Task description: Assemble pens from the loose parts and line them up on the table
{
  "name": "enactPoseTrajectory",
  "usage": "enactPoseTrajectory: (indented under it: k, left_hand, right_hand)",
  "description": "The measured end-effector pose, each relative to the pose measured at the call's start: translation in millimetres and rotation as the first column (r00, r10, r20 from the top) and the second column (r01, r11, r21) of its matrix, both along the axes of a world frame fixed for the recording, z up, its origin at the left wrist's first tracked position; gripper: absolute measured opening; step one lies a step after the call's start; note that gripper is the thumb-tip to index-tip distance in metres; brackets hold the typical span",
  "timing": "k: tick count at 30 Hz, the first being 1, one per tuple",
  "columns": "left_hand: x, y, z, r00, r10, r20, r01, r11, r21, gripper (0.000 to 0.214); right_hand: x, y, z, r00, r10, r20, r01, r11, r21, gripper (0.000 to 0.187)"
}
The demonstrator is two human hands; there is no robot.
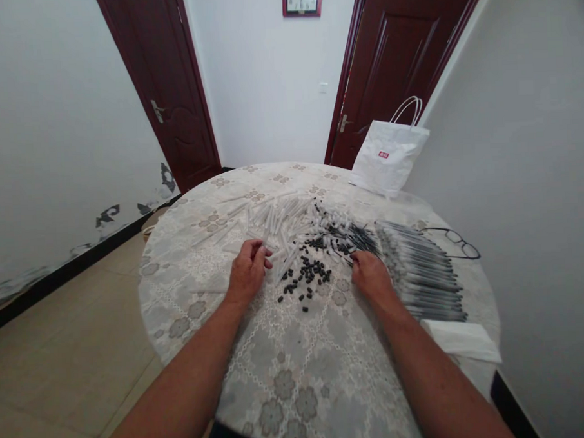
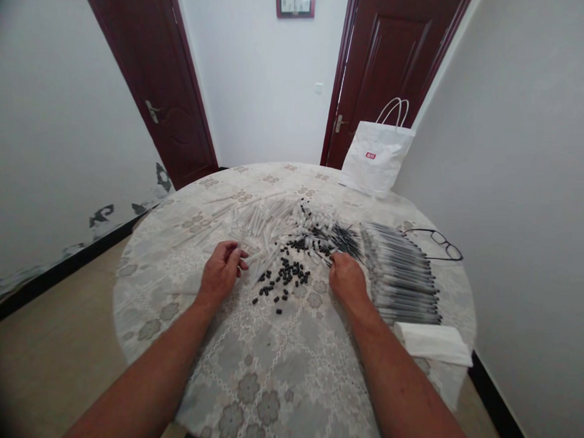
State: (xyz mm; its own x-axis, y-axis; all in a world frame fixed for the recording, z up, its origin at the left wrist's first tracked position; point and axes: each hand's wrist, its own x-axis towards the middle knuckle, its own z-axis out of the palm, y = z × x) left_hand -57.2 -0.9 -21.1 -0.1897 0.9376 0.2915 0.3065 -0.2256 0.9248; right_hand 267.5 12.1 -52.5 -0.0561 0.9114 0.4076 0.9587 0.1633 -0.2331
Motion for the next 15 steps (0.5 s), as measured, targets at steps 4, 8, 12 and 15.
enactPoseTrajectory:
  k: [4,8,12,15]
  left_hand:
    - [5.3,-5.8,6.0,0.973,-0.135,0.186,0.130,0.991,0.041,0.031]
    - [7.0,-9.0,12.0,0.889,-0.214,0.404,0.216,0.976,0.044,0.024]
    - [6.5,-8.9,13.9,0.749,-0.279,0.602,0.353,0.936,-0.006,0.024]
    - [5.6,-10.0,14.8,0.616,-0.344,0.709,0.490,0.872,-0.003,0.032]
  right_hand:
    - [-1.3,-0.6,4.4,0.996,-0.087,0.038,0.090,0.990,-0.106,0.025]
    - [-10.6,-5.5,13.9,0.984,-0.139,0.113,0.159,0.967,-0.197,0.023]
    - [-18.9,-9.1,22.4,0.966,-0.166,0.196,0.212,0.946,-0.244,0.023]
    - [-20.1,-9.6,25.4,0.960,-0.158,0.232,0.217,0.943,-0.253,0.024]
